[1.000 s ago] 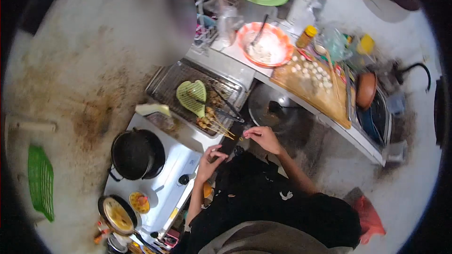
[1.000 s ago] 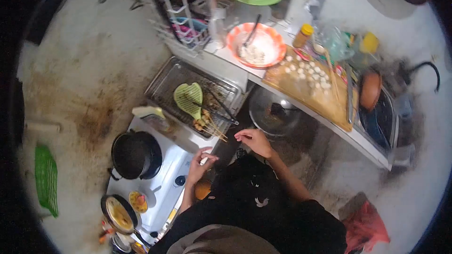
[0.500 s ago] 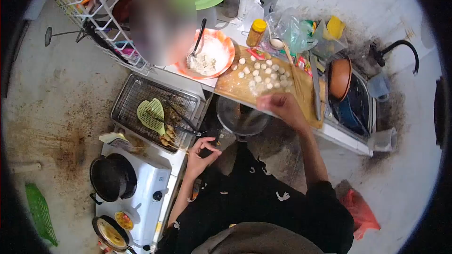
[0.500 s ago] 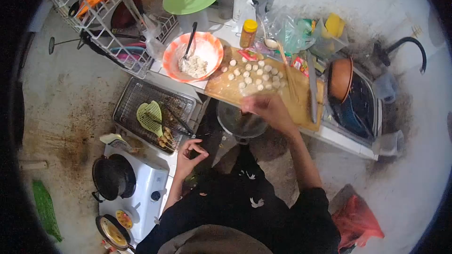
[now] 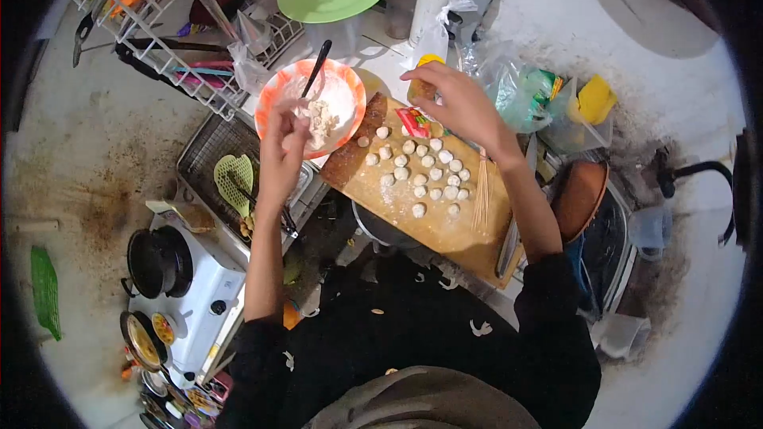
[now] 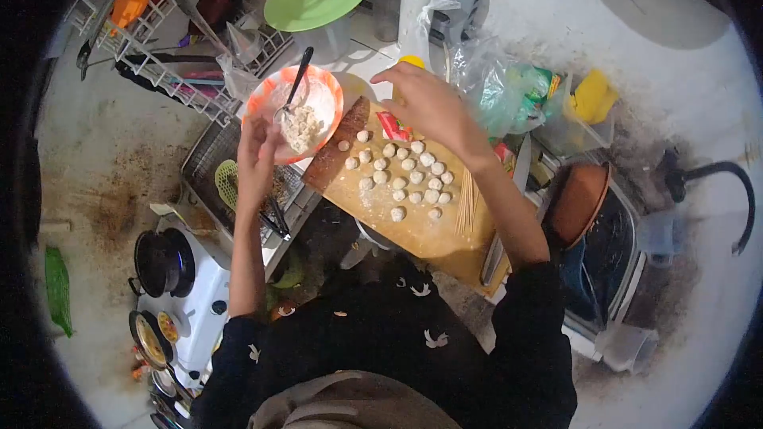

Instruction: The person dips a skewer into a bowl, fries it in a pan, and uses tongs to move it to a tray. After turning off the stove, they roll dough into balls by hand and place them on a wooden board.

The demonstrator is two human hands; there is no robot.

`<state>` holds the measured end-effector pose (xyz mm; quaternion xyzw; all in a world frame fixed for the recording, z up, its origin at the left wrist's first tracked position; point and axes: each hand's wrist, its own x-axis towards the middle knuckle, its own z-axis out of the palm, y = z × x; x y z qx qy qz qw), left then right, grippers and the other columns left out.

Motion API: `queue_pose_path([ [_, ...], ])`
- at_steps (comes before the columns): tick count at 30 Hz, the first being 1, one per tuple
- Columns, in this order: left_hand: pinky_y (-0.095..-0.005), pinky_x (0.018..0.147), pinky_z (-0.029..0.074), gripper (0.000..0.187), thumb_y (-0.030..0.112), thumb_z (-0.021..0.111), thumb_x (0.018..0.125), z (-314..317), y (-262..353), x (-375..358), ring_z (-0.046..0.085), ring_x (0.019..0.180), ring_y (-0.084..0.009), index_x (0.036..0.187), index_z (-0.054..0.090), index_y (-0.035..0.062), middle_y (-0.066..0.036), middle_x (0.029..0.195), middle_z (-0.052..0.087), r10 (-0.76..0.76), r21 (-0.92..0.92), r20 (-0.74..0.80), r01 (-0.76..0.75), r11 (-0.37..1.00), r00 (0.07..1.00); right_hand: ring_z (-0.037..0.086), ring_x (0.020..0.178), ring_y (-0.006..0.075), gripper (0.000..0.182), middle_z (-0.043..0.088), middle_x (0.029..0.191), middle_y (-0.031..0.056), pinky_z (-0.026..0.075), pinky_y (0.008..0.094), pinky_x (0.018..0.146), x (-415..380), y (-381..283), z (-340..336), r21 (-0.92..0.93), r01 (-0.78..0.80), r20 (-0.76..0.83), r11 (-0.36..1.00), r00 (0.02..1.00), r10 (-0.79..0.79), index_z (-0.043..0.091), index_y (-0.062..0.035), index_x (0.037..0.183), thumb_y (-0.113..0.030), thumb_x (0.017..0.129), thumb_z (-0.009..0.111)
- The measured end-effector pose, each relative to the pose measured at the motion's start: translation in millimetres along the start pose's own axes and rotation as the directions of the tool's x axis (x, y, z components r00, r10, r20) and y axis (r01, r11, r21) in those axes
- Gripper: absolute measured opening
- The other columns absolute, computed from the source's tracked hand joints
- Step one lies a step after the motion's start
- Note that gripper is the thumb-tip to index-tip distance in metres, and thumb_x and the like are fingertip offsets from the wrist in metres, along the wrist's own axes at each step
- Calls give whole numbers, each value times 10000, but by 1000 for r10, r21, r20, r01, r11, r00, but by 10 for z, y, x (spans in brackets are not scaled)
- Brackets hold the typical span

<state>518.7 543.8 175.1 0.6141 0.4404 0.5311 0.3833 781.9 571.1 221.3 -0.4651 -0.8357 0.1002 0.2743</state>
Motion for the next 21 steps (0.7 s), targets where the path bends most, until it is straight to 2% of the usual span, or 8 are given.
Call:
queue_pose_path([
  [1,-298,817,406,338,72,577,790,-12,-58,58,518,901,-188,1097,450,11,-81,925,520,173,265,-37,-157,951,984,553,889,299,245,593,943,121,437,349,797,77,-22,38,14,-69,74,998,995,68,577,-55,999,-136,768,568],
  [4,-330,886,375,450,74,600,761,-221,-135,206,473,1064,-229,1166,414,9,-117,1148,488,225,468,59,-226,854,973,566,881,281,239,601,942,123,442,353,785,319,-40,360,102,102,112,990,987,-113,583,-62,991,-156,772,561],
  [5,-345,894,368,420,79,612,747,-284,-129,231,485,1060,-261,1126,448,5,-131,1128,504,174,504,77,-189,843,982,575,859,280,224,610,924,124,447,372,767,418,-55,522,81,50,191,996,980,-64,593,-63,976,-141,770,550],
  [9,-370,850,396,326,79,616,704,-380,-247,251,505,1006,-320,1006,511,16,-152,1042,527,148,569,106,-182,802,983,586,825,279,240,621,897,116,458,382,736,786,-67,1158,133,244,336,961,901,-275,601,-85,976,-130,743,560],
  [14,-379,842,398,333,95,614,700,-355,-321,94,513,980,-309,1012,517,33,-134,1063,533,231,584,3,-190,789,973,595,808,267,312,628,855,105,470,377,700,973,-169,1481,-81,264,619,961,769,-159,632,-126,937,-120,625,627],
  [18,-369,838,416,337,135,629,704,-383,-376,115,538,966,-281,1005,528,22,-122,1018,568,220,629,130,-252,735,967,620,765,268,217,638,783,116,491,373,668,964,-128,1543,-57,312,545,948,806,-232,669,-102,817,-90,601,655],
  [20,-334,831,423,359,129,622,725,-351,-368,180,562,945,-253,1055,533,18,-124,1015,584,-99,499,279,-57,865,955,621,745,269,190,638,772,119,490,371,663,965,-95,1559,-41,322,517,946,817,-256,672,-89,786,-85,596,662],
  [21,-315,782,453,383,173,654,706,-322,-406,230,592,883,-240,1045,554,27,-124,986,601,-118,561,306,-79,824,945,621,738,269,195,636,766,123,488,370,656,975,-90,1547,-29,292,544,956,807,-230,668,-81,791,-83,596,667],
])
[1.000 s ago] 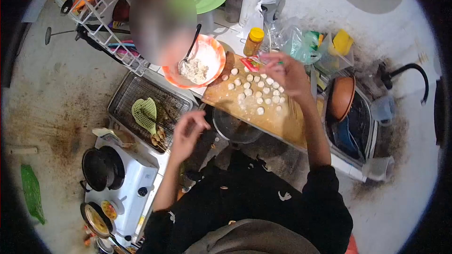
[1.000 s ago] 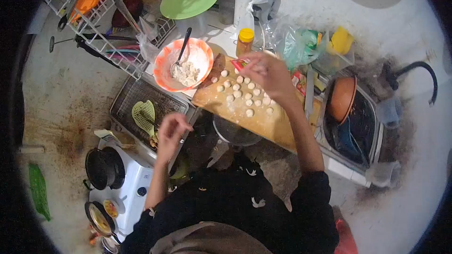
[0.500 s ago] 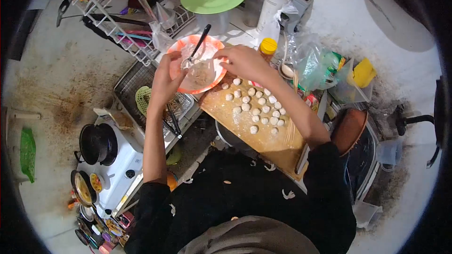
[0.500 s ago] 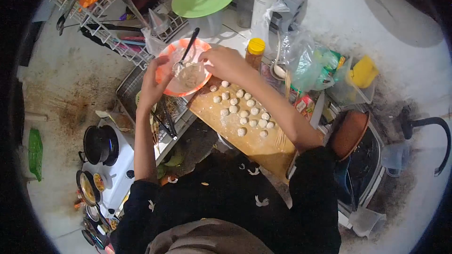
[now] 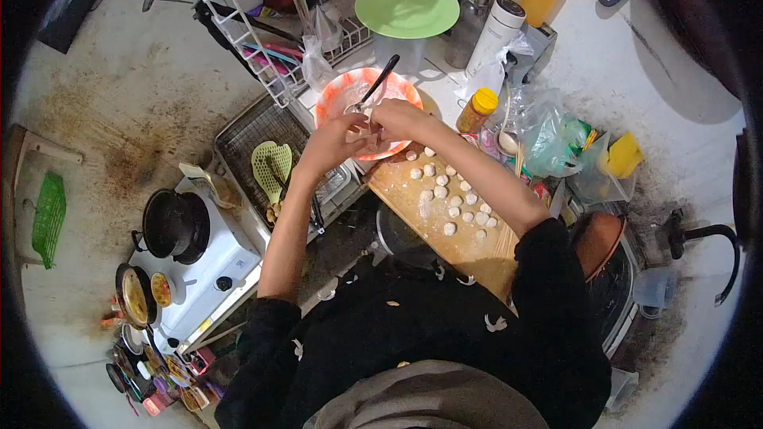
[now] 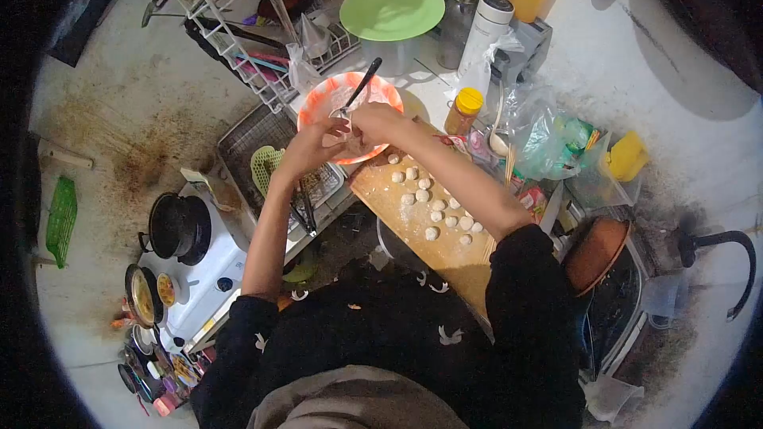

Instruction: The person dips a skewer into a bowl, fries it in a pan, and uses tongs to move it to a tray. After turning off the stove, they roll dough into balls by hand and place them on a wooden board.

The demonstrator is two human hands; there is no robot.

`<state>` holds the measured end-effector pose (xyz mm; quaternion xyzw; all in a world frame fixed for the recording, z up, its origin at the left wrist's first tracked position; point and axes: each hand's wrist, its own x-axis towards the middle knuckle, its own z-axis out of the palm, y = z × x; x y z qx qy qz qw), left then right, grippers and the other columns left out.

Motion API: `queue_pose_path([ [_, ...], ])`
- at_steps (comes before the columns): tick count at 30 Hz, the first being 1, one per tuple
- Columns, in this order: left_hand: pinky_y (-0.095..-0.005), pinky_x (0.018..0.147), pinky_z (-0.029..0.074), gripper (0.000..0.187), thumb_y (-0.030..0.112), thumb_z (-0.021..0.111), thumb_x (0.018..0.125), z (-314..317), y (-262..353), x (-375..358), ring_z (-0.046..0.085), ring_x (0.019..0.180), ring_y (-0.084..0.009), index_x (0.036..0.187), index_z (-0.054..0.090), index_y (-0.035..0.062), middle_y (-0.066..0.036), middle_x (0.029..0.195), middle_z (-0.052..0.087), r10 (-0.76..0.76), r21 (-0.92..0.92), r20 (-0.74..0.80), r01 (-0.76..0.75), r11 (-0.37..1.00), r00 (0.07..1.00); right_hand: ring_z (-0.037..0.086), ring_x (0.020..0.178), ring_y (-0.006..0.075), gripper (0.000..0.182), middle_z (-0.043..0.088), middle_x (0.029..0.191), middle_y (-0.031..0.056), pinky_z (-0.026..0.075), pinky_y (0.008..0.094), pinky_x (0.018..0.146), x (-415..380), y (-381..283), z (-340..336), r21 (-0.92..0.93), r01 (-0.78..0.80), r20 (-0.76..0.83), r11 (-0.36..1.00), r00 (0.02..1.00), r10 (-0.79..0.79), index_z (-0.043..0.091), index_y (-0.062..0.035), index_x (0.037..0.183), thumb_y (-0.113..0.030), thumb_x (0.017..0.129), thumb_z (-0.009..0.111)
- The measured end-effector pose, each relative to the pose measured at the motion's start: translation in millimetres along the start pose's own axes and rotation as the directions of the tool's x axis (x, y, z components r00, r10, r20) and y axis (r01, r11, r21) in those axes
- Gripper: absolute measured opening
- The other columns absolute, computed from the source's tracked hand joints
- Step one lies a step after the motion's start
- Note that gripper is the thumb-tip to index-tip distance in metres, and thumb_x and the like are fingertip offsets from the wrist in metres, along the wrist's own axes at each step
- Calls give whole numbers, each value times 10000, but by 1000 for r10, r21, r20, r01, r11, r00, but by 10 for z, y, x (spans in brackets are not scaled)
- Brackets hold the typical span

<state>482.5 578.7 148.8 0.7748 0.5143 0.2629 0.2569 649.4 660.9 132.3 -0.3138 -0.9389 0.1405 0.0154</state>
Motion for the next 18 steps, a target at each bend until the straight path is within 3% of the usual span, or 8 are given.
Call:
queue_pose_path([
  [2,-310,746,463,374,209,667,695,52,-46,132,605,836,-226,1015,577,36,-122,929,616,-15,53,54,12,999,998,620,731,270,201,635,760,127,486,368,650,-11,24,-18,25,-23,38,999,999,22,665,-72,796,-82,596,671],
  [4,-305,710,472,368,244,680,685,147,-130,234,617,789,-211,984,599,45,-119,872,632,-35,101,113,23,995,993,606,629,274,160,621,667,131,469,352,596,-48,23,-45,85,62,-62,994,996,-56,670,-52,738,-115,592,657],
  [6,-353,687,469,372,401,700,626,204,-159,342,616,769,-256,864,669,117,-99,812,642,-96,225,165,57,973,982,607,633,269,156,622,667,128,470,346,601,-100,-12,-110,87,22,-51,996,999,-18,670,-50,730,-118,590,662],
  [13,-343,679,471,310,369,714,586,232,-147,445,617,740,-242,797,696,144,-89,765,644,-129,326,208,56,944,969,614,664,257,167,630,699,125,471,333,628,-203,5,-123,136,-42,-84,990,995,53,668,-44,728,-130,585,683],
  [18,-336,682,474,278,305,719,552,301,-332,536,618,748,-236,761,692,122,-84,757,647,-38,378,231,-53,924,972,616,680,260,172,630,719,136,474,339,635,-268,-39,-183,93,-90,-186,992,977,106,667,-34,733,-127,589,685],
])
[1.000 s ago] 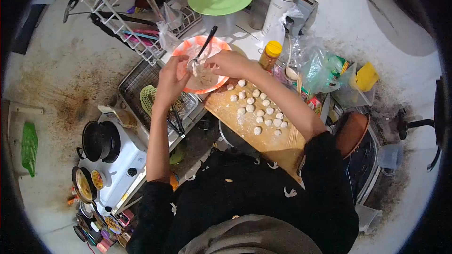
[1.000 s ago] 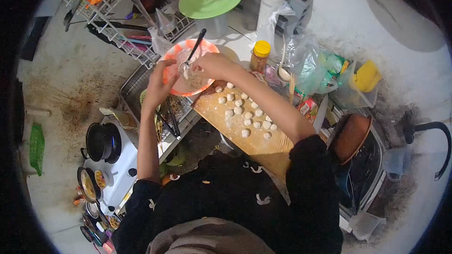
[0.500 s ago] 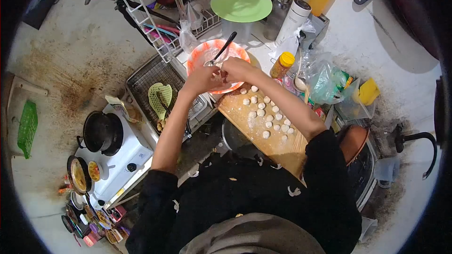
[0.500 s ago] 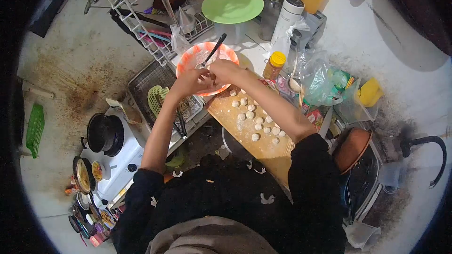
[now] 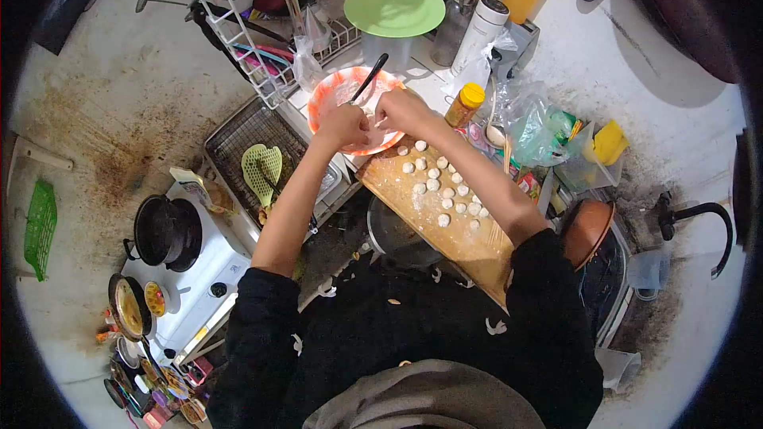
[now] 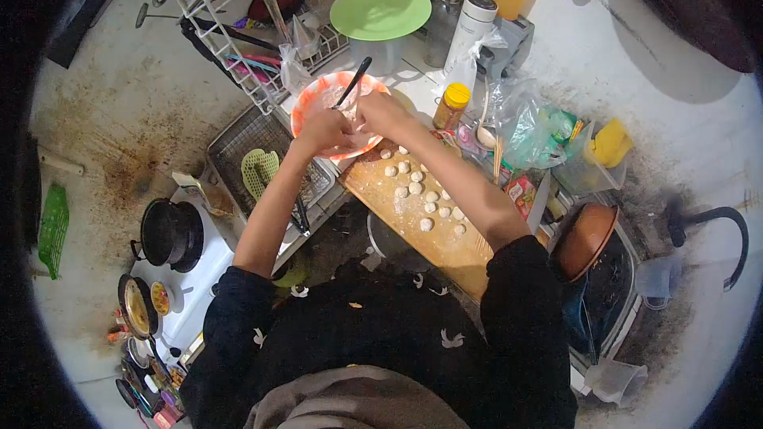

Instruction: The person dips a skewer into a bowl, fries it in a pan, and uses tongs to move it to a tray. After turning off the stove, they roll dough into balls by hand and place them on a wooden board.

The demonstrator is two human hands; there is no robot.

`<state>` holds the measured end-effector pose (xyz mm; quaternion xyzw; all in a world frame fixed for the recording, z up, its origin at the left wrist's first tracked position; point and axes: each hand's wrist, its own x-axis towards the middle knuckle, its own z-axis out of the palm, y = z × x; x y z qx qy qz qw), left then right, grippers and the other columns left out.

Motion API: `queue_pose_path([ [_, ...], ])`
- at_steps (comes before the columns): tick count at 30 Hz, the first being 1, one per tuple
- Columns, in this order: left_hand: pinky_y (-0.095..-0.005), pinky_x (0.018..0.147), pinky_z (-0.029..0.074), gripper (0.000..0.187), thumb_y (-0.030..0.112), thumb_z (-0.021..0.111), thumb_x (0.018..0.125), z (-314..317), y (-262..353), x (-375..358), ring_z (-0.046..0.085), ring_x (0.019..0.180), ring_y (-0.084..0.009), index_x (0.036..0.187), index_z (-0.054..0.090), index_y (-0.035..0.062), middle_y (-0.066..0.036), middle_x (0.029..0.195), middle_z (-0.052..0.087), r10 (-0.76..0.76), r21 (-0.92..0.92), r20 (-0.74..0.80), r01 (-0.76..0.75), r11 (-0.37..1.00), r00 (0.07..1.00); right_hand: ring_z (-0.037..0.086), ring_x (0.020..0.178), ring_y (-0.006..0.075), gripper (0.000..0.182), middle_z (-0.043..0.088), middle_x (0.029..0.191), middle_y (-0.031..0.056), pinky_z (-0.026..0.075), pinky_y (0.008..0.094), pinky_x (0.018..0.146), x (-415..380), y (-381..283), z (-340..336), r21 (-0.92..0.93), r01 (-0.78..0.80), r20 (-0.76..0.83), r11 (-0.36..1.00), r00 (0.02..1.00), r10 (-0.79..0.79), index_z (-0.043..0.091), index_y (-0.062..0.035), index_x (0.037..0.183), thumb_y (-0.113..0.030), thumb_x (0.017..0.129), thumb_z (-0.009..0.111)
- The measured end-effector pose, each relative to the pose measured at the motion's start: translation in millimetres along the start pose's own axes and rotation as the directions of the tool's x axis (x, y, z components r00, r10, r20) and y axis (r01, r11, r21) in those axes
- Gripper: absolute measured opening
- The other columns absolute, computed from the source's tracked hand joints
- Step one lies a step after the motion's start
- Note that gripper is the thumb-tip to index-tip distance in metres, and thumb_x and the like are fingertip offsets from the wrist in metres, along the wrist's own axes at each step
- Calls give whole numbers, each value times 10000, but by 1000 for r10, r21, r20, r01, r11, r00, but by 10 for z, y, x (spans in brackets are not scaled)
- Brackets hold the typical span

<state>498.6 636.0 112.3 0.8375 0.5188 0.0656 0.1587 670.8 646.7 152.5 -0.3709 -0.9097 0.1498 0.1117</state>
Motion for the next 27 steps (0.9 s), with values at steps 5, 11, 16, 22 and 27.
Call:
queue_pose_path([
  [5,-326,696,474,322,266,707,568,-120,25,-67,613,781,-228,846,671,107,-97,830,643,-3,-79,-1,3,997,1000,619,644,227,196,636,728,139,482,319,606,-50,-75,-302,-1,-45,-17,999,999,44,671,-30,772,-146,616,691],
  [11,-325,811,439,348,263,570,770,-404,85,-159,572,916,-218,1039,576,43,-98,1008,601,-20,-670,-352,-238,703,936,606,670,107,209,656,780,68,486,242,603,-144,-49,-425,619,-217,24,755,966,258,659,-7,897,-152,746,664],
  [16,-338,986,320,463,323,318,916,-632,554,-306,431,1146,-221,1269,332,24,-125,1260,432,-249,-859,-305,-378,-346,919,605,729,111,201,648,814,84,481,236,645,-192,-594,-549,753,47,-175,657,976,130,636,12,927,-94,755,643],
  [22,-334,1002,313,534,343,343,907,-560,1022,-538,360,1219,-245,1288,295,-28,-148,1297,392,-364,-649,-285,-458,-607,887,571,864,209,114,600,957,88,435,323,724,-441,-1123,-518,241,34,-420,970,904,72,652,-80,801,-164,723,648],
  [27,-336,1028,268,574,376,334,908,-429,1038,-661,309,1252,-237,1324,234,-7,-138,1367,291,-269,-579,-338,-424,-696,902,362,1183,305,501,401,1272,158,264,407,961,-411,-1321,-382,-141,9,-691,990,715,-105,481,-60,1195,-409,837,445],
])
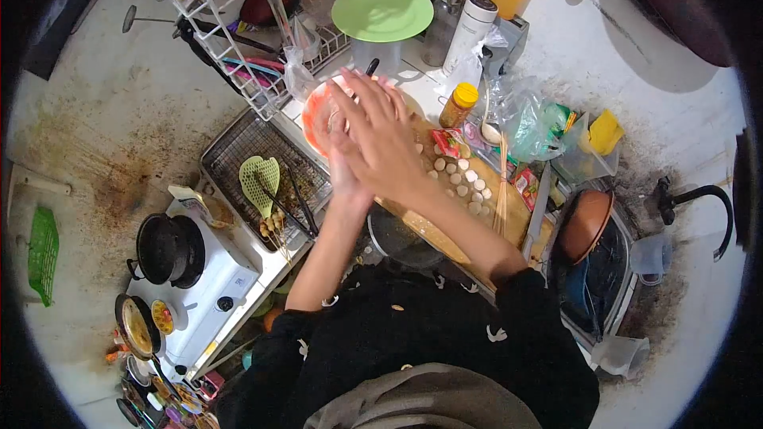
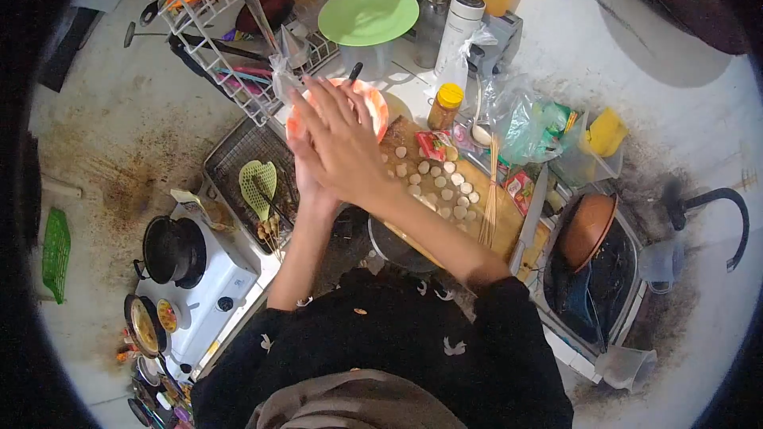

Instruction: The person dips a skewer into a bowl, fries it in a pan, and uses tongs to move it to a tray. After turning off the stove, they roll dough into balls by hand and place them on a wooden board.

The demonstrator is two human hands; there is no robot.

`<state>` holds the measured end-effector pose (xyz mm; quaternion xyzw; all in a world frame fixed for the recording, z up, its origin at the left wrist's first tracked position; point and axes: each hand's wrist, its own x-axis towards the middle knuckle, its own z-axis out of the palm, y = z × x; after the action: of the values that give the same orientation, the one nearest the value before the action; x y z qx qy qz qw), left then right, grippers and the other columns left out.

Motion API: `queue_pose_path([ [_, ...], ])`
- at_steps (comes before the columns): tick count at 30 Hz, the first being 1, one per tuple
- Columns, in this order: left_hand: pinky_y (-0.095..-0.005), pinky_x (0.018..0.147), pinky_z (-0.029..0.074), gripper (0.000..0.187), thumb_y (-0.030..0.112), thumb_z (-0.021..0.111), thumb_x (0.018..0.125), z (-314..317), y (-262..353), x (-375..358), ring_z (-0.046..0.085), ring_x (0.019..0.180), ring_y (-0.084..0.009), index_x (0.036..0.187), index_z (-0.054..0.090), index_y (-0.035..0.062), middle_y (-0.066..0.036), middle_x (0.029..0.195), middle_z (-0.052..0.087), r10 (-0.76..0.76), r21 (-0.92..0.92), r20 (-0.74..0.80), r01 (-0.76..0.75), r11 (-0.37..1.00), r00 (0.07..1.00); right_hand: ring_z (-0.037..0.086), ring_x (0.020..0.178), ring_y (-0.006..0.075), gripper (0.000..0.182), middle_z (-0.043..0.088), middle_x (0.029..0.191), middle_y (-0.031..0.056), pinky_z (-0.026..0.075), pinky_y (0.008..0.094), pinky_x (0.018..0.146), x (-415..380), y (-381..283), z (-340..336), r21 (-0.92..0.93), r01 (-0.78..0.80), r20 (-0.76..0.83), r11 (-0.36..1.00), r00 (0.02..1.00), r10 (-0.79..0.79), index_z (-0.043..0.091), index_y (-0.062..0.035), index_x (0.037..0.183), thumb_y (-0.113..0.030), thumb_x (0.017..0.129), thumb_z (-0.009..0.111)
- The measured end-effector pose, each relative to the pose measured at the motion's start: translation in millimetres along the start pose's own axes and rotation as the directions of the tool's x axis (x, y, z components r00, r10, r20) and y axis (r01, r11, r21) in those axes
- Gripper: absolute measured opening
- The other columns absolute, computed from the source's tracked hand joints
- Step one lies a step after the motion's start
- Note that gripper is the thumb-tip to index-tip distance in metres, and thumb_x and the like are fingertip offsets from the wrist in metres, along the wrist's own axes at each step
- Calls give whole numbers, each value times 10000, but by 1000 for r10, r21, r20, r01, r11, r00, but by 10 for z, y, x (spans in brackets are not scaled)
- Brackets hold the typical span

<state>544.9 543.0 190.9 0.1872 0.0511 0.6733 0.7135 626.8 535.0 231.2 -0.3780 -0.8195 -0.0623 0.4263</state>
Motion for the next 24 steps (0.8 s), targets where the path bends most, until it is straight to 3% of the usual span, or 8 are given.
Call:
queue_pose_path([
  [1,-334,1031,261,576,383,328,909,20,-2,-31,297,1258,-232,1326,233,-2,-132,1372,283,-4,-5,17,4,1000,1000,251,1267,319,658,299,1350,184,150,415,1031,-36,-35,34,-99,-15,134,995,991,29,260,-36,1336,-493,866,312],
  [4,-328,1039,242,582,405,309,912,97,-12,-94,259,1276,-217,1334,228,12,-114,1386,259,-14,-22,75,15,1000,997,181,1300,314,739,244,1377,200,95,426,1052,-169,-214,117,293,-128,232,948,971,59,224,11,1337,-547,855,268],
  [8,-322,1047,223,589,426,290,914,107,-50,-232,222,1294,-202,1341,223,26,-97,1400,235,-28,-31,125,33,999,992,153,1309,311,811,209,1385,215,57,433,1061,-291,-206,36,330,-39,273,943,960,-56,157,54,1338,-588,845,217],
  [12,-344,1054,198,685,503,301,884,-52,-273,-350,170,1314,-236,1365,136,44,-103,1432,136,-85,112,603,22,994,793,165,1307,305,864,213,1380,222,74,433,1058,-314,-302,84,258,-194,219,946,966,138,173,63,1331,-638,827,140],
  [15,-417,1051,183,789,585,329,834,-221,-192,-376,133,1320,-283,1376,80,70,-141,1435,84,-149,-655,159,217,724,976,181,1304,298,906,230,1380,208,65,446,1056,-504,-506,58,376,-172,267,911,961,71,142,57,1340,-672,802,159],
  [16,-417,1051,183,789,585,329,834,-216,-199,-454,133,1320,-283,1376,80,70,-141,1435,84,-157,-656,158,222,721,975,181,1304,298,906,230,1380,208,65,446,1056,-543,-463,68,373,-179,267,911,960,80,142,57,1340,-672,802,159],
  [19,-489,1040,166,814,605,329,816,-122,-203,-780,125,1319,-300,1373,86,64,-170,1429,78,-185,404,18,163,900,982,176,1304,302,847,241,1377,200,65,430,1062,-497,-250,-1,124,-208,304,970,939,162,115,2,1362,-642,818,193],
  [24,-518,1042,137,791,592,322,822,-27,-355,-690,119,1322,-279,1369,119,57,-159,1426,114,-440,-4,224,453,892,869,167,1300,321,801,221,1374,222,99,444,1057,-531,-464,-121,325,-317,348,891,916,199,118,18,1357,-588,845,230],
])
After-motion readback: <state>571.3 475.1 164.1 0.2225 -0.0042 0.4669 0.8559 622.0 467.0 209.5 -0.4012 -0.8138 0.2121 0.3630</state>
